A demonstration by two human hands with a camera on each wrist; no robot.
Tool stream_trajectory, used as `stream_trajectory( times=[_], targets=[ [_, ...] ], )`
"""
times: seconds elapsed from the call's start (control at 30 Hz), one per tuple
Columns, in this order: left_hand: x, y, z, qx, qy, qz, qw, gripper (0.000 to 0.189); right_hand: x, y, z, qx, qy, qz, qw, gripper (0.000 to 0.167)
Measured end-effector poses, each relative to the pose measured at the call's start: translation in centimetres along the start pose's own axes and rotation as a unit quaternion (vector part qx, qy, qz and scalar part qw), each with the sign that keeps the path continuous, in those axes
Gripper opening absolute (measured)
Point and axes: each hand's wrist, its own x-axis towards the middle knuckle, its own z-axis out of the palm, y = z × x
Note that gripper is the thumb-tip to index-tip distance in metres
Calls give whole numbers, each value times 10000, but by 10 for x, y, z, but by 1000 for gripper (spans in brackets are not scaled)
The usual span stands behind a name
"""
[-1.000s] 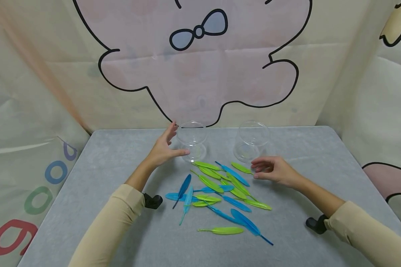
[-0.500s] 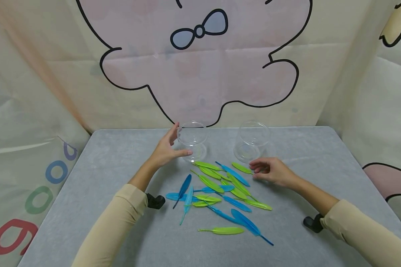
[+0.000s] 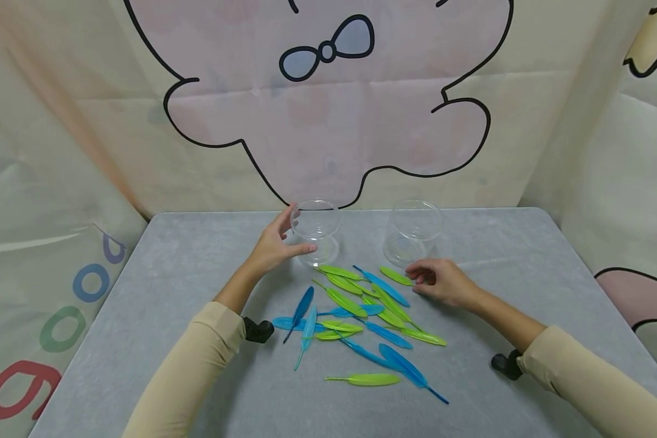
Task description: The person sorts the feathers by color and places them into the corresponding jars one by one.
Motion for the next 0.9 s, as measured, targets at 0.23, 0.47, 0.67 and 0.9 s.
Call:
stream_trajectory(
  times=[0.23, 0.47, 0.67, 0.9],
  targets=[
    [5, -3, 2, -40, 45, -57, 10000, 99, 3, 0, 4, -319, 174, -237, 9991, 28],
    [8, -7, 3, -233, 34, -21, 9997, 97, 4, 0, 3, -332, 193, -275, 9989, 26],
    [4, -8, 7, -440, 66, -47, 9990, 96, 2, 1, 3, -312, 175, -336, 9988, 24],
    [3, -8, 11, -519, 39, -85, 9986, 95, 0, 1, 3, -302, 140, -404, 9986, 22]
  ],
)
